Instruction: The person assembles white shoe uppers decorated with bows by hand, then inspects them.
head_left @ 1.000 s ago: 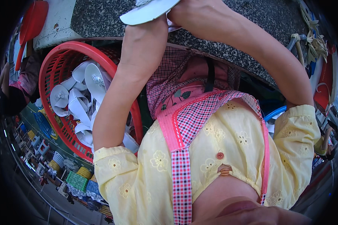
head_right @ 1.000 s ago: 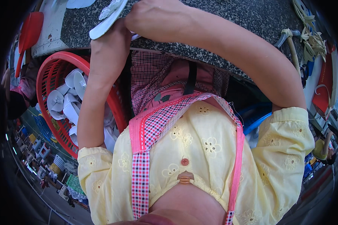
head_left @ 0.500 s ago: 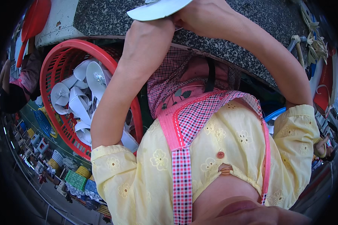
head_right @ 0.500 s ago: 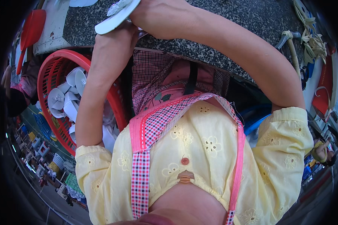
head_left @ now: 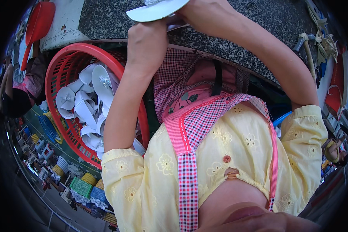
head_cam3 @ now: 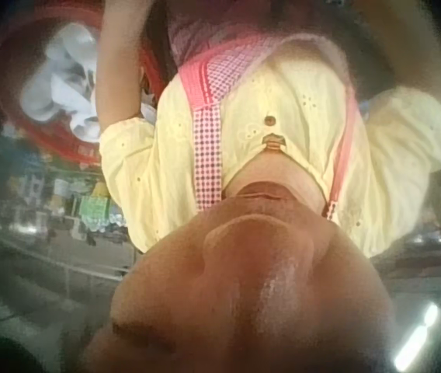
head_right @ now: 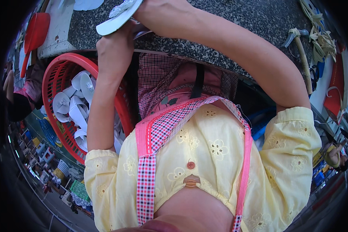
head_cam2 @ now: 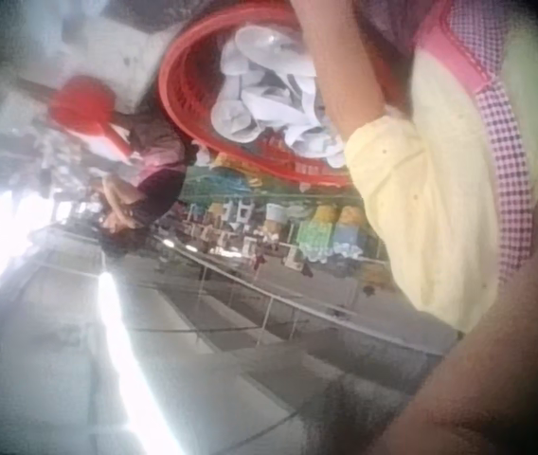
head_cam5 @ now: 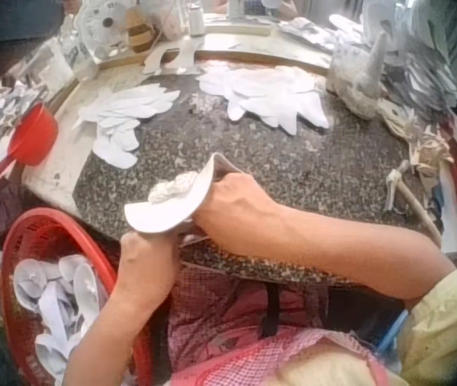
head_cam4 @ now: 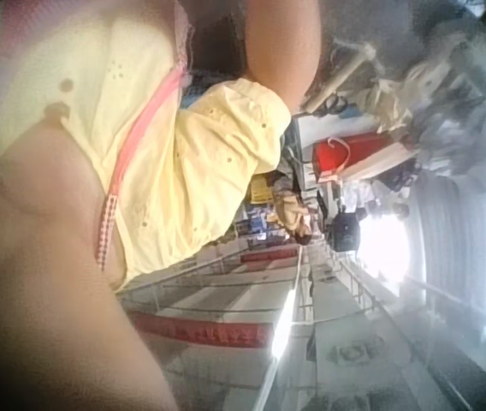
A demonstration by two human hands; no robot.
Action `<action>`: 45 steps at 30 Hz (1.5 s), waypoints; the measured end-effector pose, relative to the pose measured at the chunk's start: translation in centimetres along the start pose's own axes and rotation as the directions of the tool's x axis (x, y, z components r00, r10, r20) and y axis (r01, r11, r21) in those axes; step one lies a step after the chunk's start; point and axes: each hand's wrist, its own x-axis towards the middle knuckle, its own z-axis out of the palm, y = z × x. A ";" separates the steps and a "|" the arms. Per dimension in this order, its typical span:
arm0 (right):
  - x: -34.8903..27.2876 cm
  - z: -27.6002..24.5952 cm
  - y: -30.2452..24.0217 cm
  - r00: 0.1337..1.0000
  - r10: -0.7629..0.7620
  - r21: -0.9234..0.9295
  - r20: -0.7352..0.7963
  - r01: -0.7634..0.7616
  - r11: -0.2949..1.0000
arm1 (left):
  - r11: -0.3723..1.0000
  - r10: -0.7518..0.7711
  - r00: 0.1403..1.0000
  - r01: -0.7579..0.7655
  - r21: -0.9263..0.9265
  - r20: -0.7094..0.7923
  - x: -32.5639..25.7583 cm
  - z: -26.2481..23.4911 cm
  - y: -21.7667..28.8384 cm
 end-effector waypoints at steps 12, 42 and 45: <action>-0.2 -0.1 -0.4 0.962 -0.132 0.005 -0.240 0.137 0.991 | 0.977 0.045 0.990 -0.071 -0.200 -0.130 -0.2 -0.9 -0.4; 0.1 0.4 -0.7 0.972 0.049 0.021 -0.229 -0.046 0.999 | 0.988 0.157 0.971 -0.154 0.031 -0.179 0.4 0.6 -1.8; 0.3 -0.4 -1.3 0.912 0.262 -0.119 0.315 -0.235 0.965 | 0.995 -0.018 0.964 -0.008 -0.099 -0.265 0.2 0.9 -2.1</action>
